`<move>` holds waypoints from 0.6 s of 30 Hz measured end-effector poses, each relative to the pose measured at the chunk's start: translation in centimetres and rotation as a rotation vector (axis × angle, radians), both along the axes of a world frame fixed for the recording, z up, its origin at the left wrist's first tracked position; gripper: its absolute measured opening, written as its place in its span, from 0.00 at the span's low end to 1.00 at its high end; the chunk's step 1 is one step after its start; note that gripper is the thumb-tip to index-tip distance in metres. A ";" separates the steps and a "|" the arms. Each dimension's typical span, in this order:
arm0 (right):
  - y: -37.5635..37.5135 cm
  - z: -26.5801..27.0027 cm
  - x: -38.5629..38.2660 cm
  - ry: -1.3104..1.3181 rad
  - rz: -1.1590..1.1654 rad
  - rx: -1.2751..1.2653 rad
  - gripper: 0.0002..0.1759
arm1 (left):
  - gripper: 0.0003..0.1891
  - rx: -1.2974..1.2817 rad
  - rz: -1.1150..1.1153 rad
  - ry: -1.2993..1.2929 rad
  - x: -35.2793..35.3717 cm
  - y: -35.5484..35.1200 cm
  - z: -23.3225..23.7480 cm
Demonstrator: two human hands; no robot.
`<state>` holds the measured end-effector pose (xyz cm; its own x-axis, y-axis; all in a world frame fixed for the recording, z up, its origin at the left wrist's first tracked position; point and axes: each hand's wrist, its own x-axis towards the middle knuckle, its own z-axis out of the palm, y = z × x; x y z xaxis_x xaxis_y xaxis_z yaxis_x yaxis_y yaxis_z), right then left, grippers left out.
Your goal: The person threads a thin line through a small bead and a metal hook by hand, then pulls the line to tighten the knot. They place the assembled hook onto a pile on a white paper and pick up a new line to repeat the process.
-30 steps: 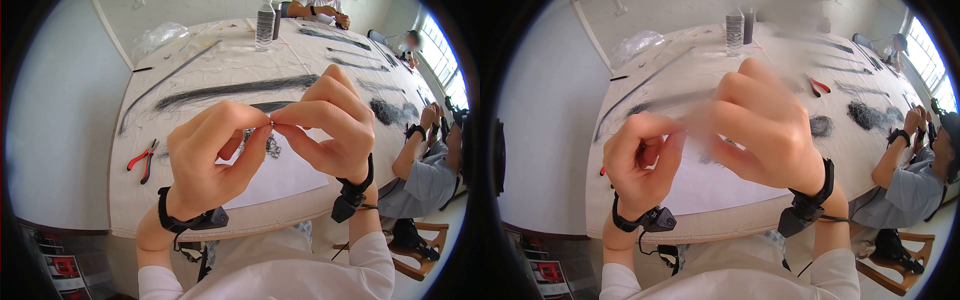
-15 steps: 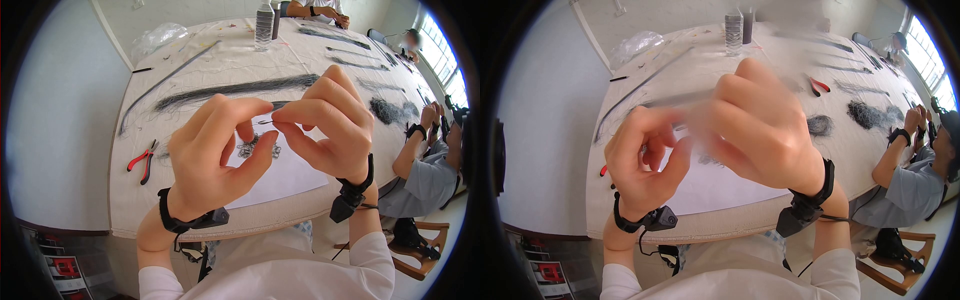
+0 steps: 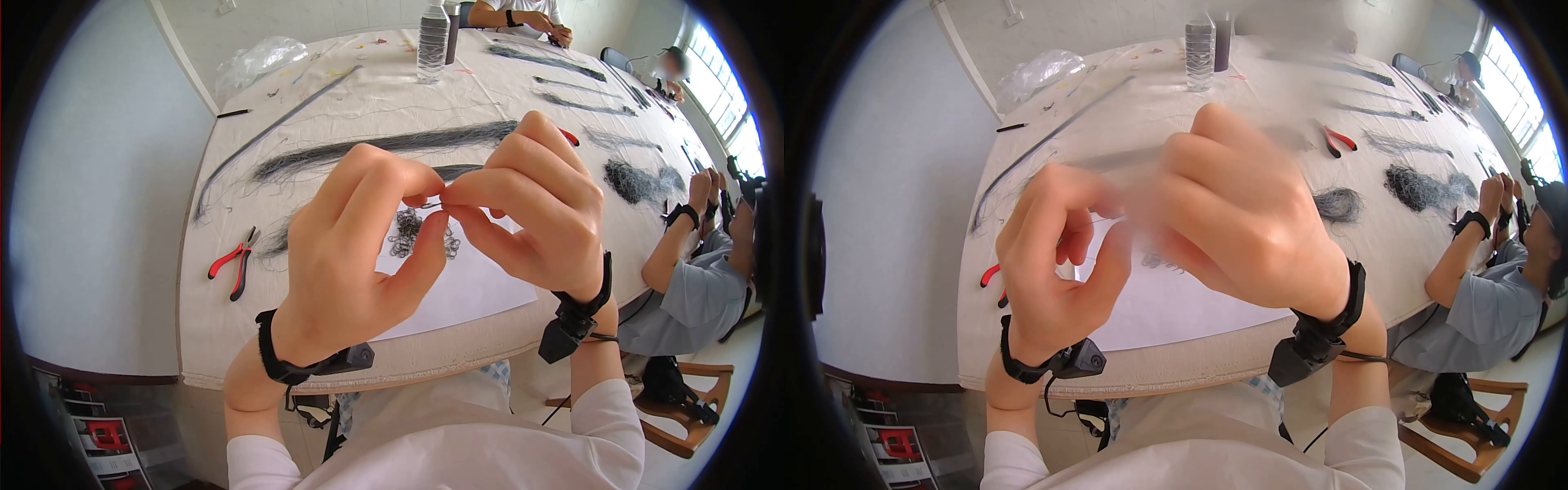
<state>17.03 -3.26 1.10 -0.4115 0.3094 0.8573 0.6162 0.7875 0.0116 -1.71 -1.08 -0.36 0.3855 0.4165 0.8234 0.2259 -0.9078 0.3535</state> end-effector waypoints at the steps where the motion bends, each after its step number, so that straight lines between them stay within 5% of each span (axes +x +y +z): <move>1: 0.1 -0.1 0.0 -0.007 -0.007 0.009 0.13 | 0.10 0.000 0.000 0.000 0.0 0.0 0.0; 18: 0.2 -0.1 0.0 -0.010 -0.033 0.009 0.14 | 0.09 -0.025 0.041 -0.001 -0.3 0.0 0.3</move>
